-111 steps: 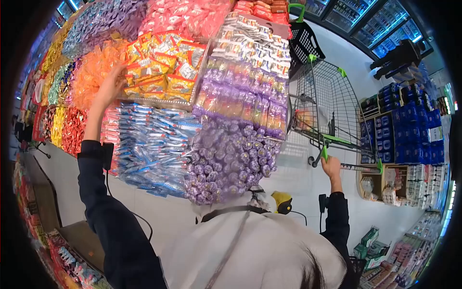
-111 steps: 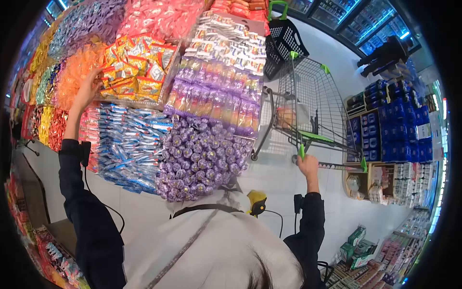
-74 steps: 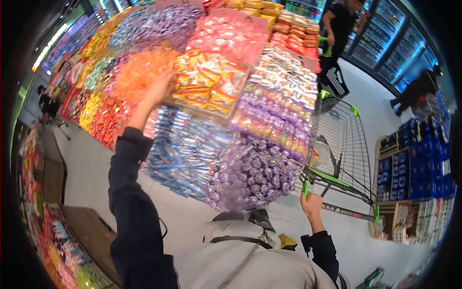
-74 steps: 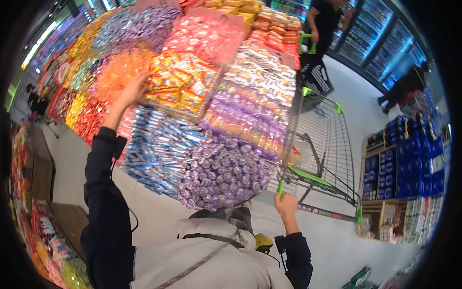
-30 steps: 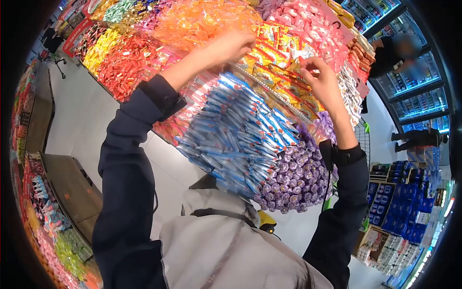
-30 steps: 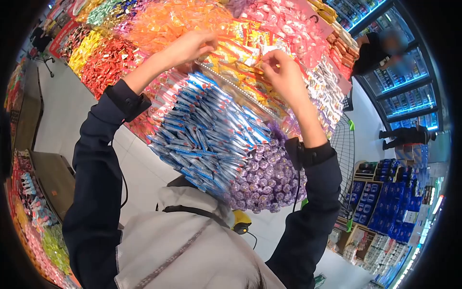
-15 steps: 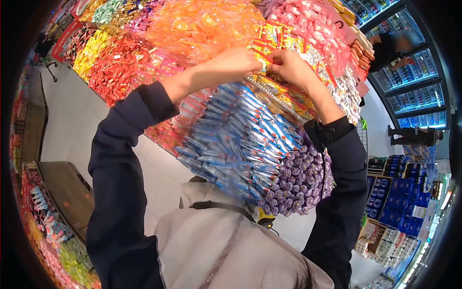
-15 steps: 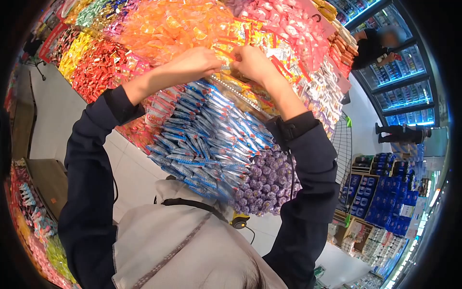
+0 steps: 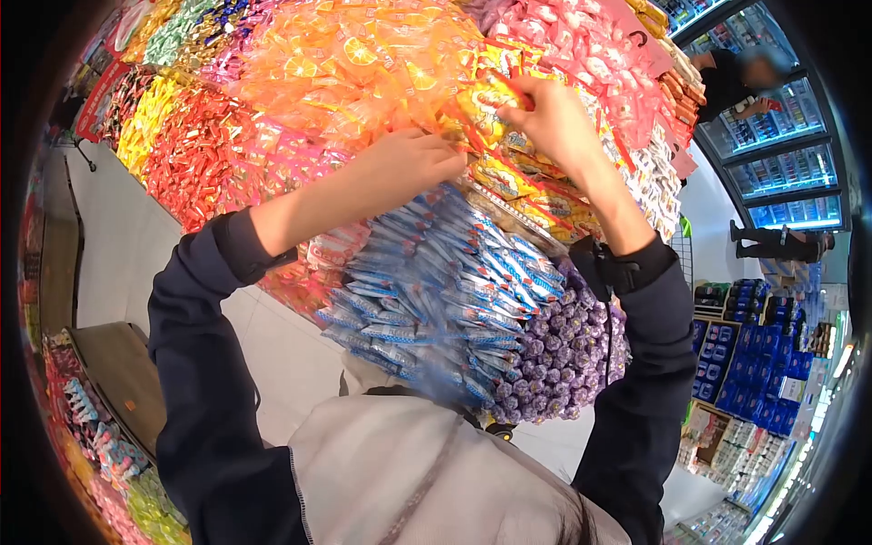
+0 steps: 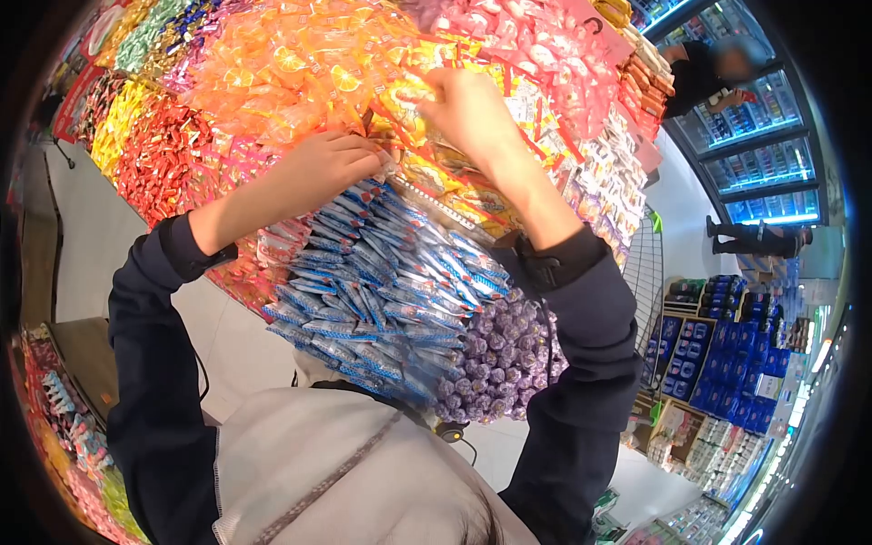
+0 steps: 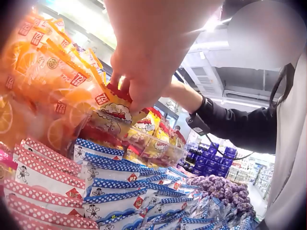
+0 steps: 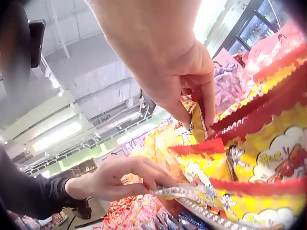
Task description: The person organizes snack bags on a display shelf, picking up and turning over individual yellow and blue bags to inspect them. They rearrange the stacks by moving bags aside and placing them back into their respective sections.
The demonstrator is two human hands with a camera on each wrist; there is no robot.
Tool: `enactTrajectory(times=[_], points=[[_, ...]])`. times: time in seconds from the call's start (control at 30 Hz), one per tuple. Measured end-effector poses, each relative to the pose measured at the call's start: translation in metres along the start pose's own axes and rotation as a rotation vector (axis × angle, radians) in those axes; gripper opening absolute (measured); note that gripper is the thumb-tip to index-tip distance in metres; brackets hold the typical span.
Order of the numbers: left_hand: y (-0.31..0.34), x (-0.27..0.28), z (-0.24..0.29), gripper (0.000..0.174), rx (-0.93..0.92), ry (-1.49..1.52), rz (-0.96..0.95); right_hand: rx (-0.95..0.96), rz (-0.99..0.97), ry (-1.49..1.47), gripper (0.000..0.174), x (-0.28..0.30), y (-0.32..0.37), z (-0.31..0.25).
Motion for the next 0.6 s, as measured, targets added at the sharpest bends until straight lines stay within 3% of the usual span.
enactTrajectory(times=[0.2, 0.5, 0.6], points=[[-0.003, -0.003, -0.008, 0.017, 0.053, 0.067, -0.046, 0.026, 0.029, -0.005, 0.023, 0.010, 0.005, 0.003], [-0.011, -0.014, -0.026, 0.011, 0.221, 0.133, 0.001, 0.177, -0.237, 0.145, 0.016, -0.033, 0.003, -0.003], [-0.020, -0.008, -0.025, 0.011, 0.236, 0.211, 0.101, 0.180, -0.314, 0.145, 0.017, -0.045, -0.007, 0.004]])
Point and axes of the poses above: each hand's wrist, its own y-axis away from the middle knuckle, its own x-axis out of the back of the hand, z = x × y, the point moved 3 cm from there along -y, towards the middle knuckle, and after that the axes turned 9 degrees about z, right-handed, at the moved point
